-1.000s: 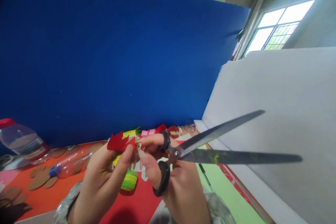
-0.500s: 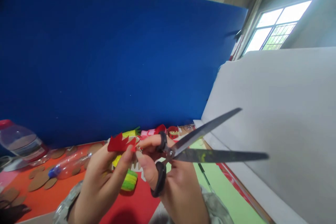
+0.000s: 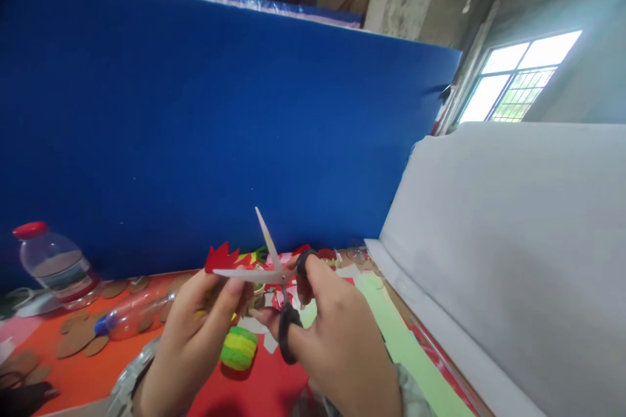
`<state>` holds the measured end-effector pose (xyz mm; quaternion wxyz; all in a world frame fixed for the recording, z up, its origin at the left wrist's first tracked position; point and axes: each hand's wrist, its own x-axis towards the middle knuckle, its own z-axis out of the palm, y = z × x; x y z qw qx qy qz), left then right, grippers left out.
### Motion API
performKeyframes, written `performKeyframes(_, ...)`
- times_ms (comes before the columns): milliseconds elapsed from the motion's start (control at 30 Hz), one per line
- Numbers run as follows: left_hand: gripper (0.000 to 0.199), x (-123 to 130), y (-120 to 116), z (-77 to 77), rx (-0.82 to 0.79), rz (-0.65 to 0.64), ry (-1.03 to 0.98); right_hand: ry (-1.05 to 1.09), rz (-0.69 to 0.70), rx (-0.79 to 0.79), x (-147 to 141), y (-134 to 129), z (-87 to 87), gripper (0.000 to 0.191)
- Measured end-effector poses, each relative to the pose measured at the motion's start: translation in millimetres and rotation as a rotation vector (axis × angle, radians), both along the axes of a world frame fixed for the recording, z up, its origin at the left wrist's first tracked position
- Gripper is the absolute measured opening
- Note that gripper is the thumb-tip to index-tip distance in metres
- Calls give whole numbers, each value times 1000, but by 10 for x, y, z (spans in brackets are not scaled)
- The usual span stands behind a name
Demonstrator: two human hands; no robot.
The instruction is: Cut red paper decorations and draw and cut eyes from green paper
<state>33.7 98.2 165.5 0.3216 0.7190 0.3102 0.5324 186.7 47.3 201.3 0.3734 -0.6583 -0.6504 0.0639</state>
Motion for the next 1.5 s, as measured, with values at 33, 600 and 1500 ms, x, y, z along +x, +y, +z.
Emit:
performKeyframes(33,19,-9,7,-4,-1,20,2,-35,-24,-22,-22,13,8,24)
performKeyframes(600,23,-98,30,33,110,-53,9,-105,141,-185,-86,28,-36,20)
performKeyframes(1500,30,-38,51,-25,-274,-199,-427,72,248,-326,-135,-41,-33,18)
